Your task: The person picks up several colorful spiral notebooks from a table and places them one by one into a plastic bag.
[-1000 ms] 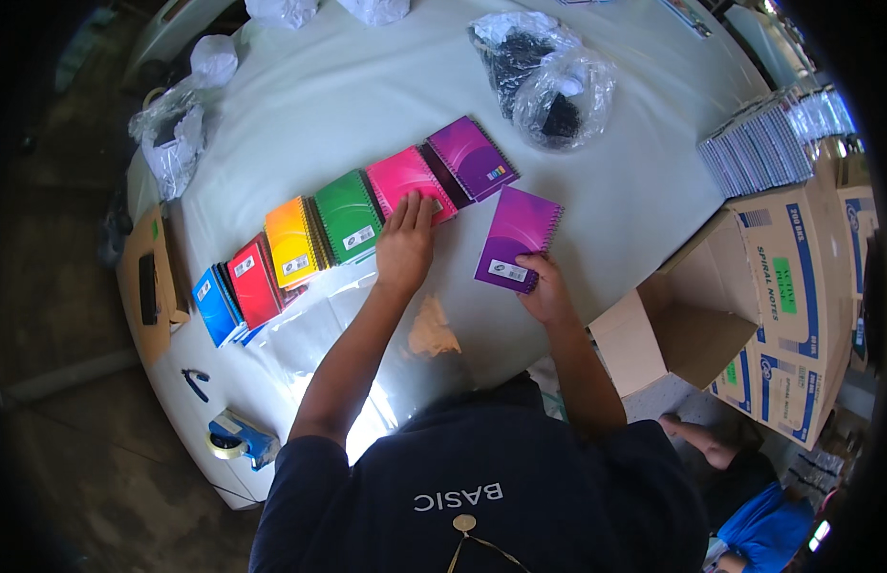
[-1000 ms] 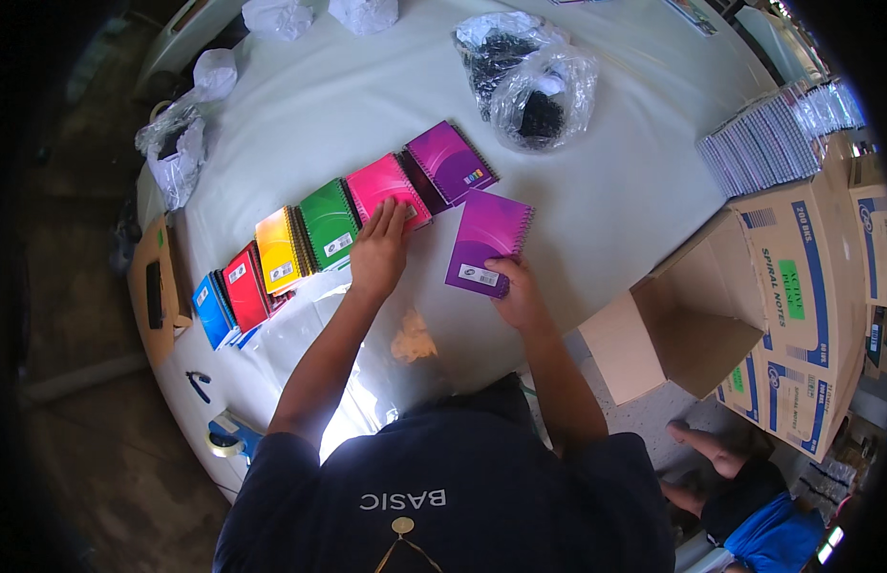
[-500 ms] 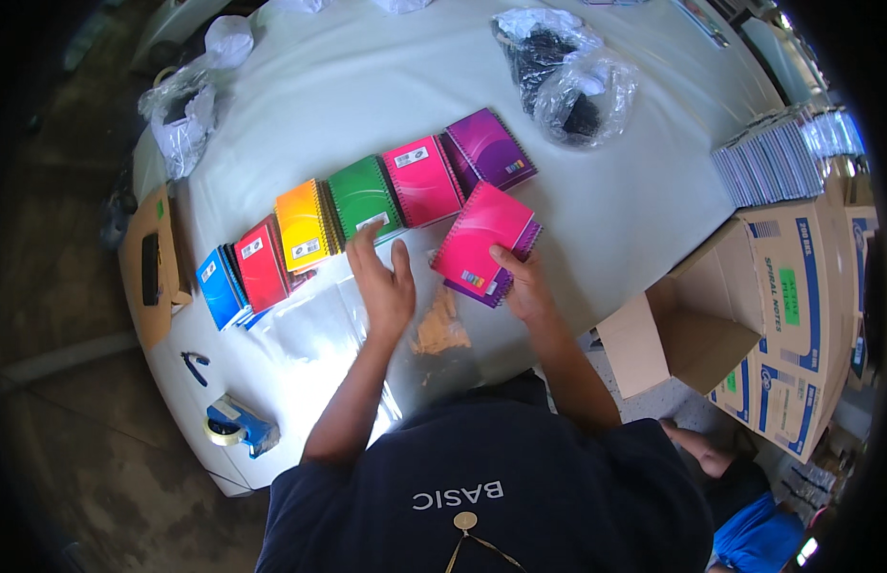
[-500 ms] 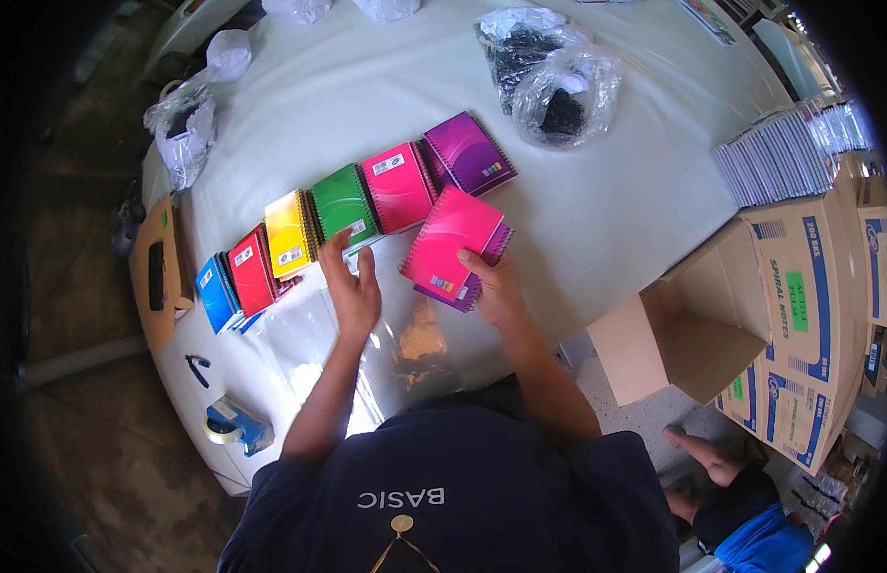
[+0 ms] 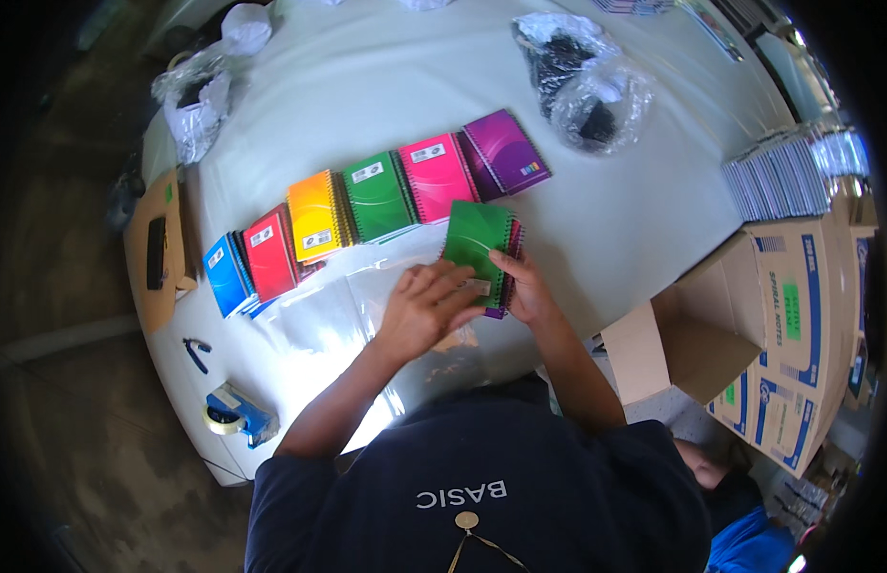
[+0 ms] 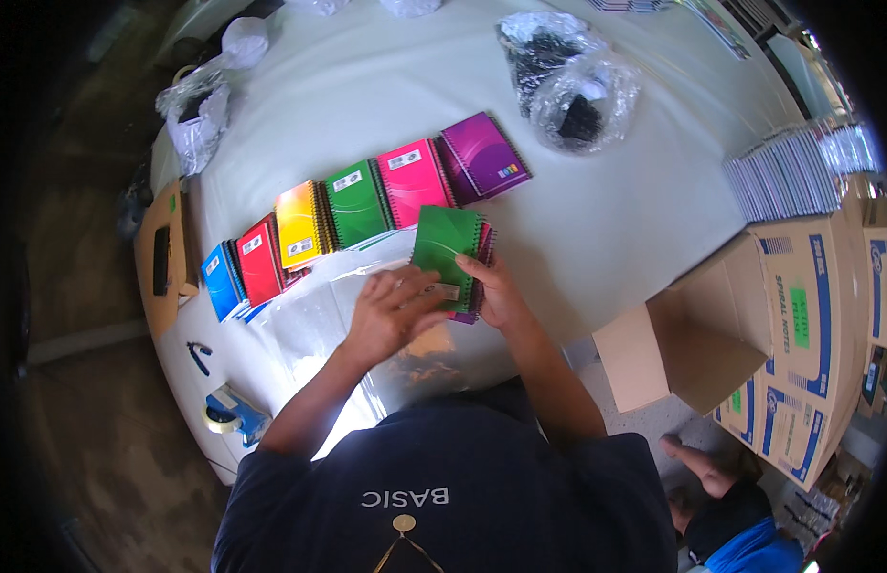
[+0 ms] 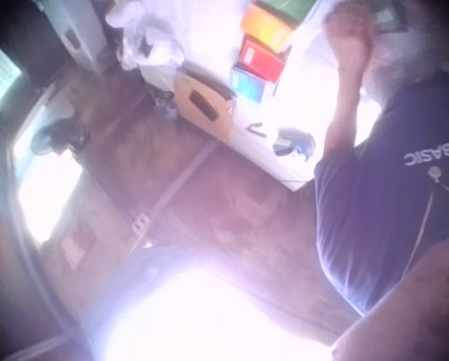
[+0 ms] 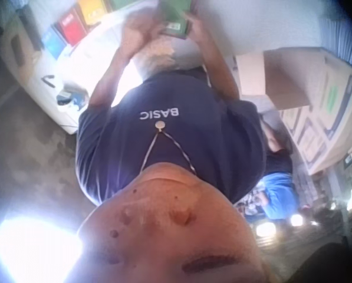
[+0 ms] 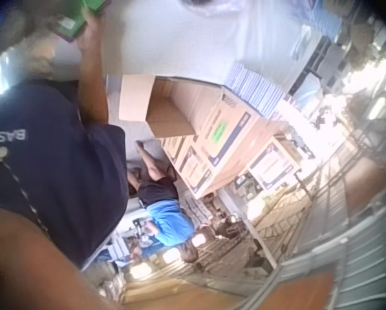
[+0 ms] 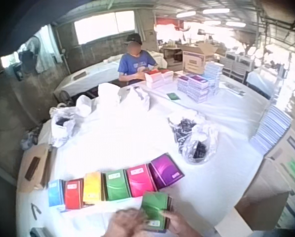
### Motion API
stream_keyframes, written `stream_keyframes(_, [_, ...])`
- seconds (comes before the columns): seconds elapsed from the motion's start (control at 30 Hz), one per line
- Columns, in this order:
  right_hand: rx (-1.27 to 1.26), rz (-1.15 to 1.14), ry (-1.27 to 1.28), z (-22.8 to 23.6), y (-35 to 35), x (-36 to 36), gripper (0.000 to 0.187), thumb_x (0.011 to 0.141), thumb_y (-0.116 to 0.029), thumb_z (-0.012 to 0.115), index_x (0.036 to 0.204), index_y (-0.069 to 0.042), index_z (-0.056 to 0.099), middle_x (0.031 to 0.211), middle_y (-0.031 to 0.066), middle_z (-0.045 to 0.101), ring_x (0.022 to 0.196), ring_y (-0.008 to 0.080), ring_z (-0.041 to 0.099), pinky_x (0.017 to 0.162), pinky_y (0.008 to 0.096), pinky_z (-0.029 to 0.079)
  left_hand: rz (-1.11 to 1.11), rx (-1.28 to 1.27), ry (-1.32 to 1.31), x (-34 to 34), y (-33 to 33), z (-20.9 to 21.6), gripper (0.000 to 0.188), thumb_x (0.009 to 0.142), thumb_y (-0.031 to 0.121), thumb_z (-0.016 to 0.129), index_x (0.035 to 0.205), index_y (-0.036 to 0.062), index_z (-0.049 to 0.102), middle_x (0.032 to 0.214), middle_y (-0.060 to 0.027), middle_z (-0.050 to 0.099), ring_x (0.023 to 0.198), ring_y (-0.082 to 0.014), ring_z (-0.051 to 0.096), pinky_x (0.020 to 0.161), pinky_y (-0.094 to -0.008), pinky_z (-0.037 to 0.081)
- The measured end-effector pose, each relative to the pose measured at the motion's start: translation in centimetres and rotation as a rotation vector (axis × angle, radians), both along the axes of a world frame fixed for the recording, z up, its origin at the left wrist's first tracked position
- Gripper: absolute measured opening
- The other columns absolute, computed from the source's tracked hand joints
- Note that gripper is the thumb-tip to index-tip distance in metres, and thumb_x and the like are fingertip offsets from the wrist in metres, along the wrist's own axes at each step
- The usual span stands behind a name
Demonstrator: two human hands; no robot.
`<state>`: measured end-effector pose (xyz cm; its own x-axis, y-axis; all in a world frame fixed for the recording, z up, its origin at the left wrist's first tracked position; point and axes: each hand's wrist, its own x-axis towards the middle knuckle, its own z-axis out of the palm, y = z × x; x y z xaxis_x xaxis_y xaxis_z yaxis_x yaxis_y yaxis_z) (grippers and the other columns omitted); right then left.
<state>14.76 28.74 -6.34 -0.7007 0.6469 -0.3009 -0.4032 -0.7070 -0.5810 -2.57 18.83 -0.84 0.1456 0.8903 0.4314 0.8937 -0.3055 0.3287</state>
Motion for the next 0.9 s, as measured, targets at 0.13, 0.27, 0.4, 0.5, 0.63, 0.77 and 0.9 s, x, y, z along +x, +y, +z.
stream_keyframes(0.13, [-0.057,0.044,0.001,-2.5,0.3,0.9,0.041,0.085,-0.010,0.054,0.123,0.000,0.046,0.112,0.0115,0.058,0.101,0.0213,0.059,0.087,0.0358,0.048,0.631,-0.143,0.153,-6.9,-0.3,-1.6,0.070,0.075,0.021,0.071,0.135,0.0025,0.039,0.135,-0.0246,0.042,0.125,-0.0380,0.041,0.105,-0.0464,0.031])
stream_keyframes(0.27, [-0.382,0.094,0.122,-1.8,-0.4,-0.3,0.041,0.082,-0.011,0.053,0.122,-0.001,0.047,0.111,0.0108,0.058,0.103,0.0226,0.058,0.090,0.0379,0.047,0.699,-0.330,0.047,-11.2,-4.4,-3.1,0.039,0.085,0.012,0.061,0.121,0.0006,0.052,0.113,-0.0213,0.061,0.102,-0.0318,0.061,0.087,-0.0377,0.049])
stream_keyframes(0.4, [-0.234,0.051,0.088,-2.4,-1.6,-1.9,0.044,0.086,-0.017,0.057,0.126,-0.003,0.044,0.116,0.0095,0.056,0.108,0.0224,0.056,0.094,0.0383,0.045,0.711,0.217,-1.089,-7.1,-3.4,0.7,0.015,0.093,0.012,0.055,0.100,-0.0002,0.059,0.087,-0.0052,0.064,0.076,-0.0113,0.062,0.066,-0.0265,0.051])
stream_keyframes(0.5, [-0.142,0.005,0.260,-2.0,-3.4,-3.8,0.054,0.088,-0.024,0.062,0.132,-0.006,0.037,0.125,0.0086,0.051,0.114,0.0220,0.052,0.097,0.0387,0.043,0.764,-0.079,-1.380,-1.2,-3.4,2.7,0.020,0.089,0.019,0.063,0.093,-0.0004,0.059,0.083,-0.0068,0.063,0.072,-0.0113,0.058,0.066,-0.0237,0.048])
stream_keyframes(0.63, [-0.019,-0.017,0.072,-0.2,-3.6,-4.7,0.045,0.088,-0.020,0.062,0.126,-0.005,0.045,0.116,0.0088,0.057,0.109,0.0190,0.055,0.094,0.0360,0.044,0.903,-0.171,-0.779,-1.8,-3.9,-1.1,0.032,0.084,0.017,0.067,0.106,-0.0023,0.055,0.103,-0.0155,0.057,0.090,-0.0226,0.056,0.079,-0.0334,0.044])
stream_keyframes(0.77, [-0.087,0.021,0.046,-0.6,-2.2,-3.4,0.042,0.084,-0.010,0.063,0.122,-0.005,0.046,0.111,0.0073,0.057,0.103,0.0188,0.057,0.089,0.0342,0.046,0.781,-0.177,0.049,-8.3,-2.9,-2.0,0.052,0.080,0.010,0.064,0.128,-0.0001,0.045,0.136,-0.0213,0.041,0.130,-0.0357,0.035,0.105,-0.0408,0.033])
stream_keyframes(0.9, [-0.124,0.037,0.057,-1.1,-1.9,-3.1,0.042,0.082,-0.006,0.061,0.122,-0.003,0.047,0.111,0.0079,0.059,0.101,0.0202,0.058,0.088,0.0352,0.046,0.717,-0.272,0.143,-11.7,-3.9,-3.5,0.043,0.082,0.018,0.065,0.124,0.0103,0.055,0.114,-0.0155,0.060,0.101,-0.0273,0.061,0.085,-0.0380,0.048])
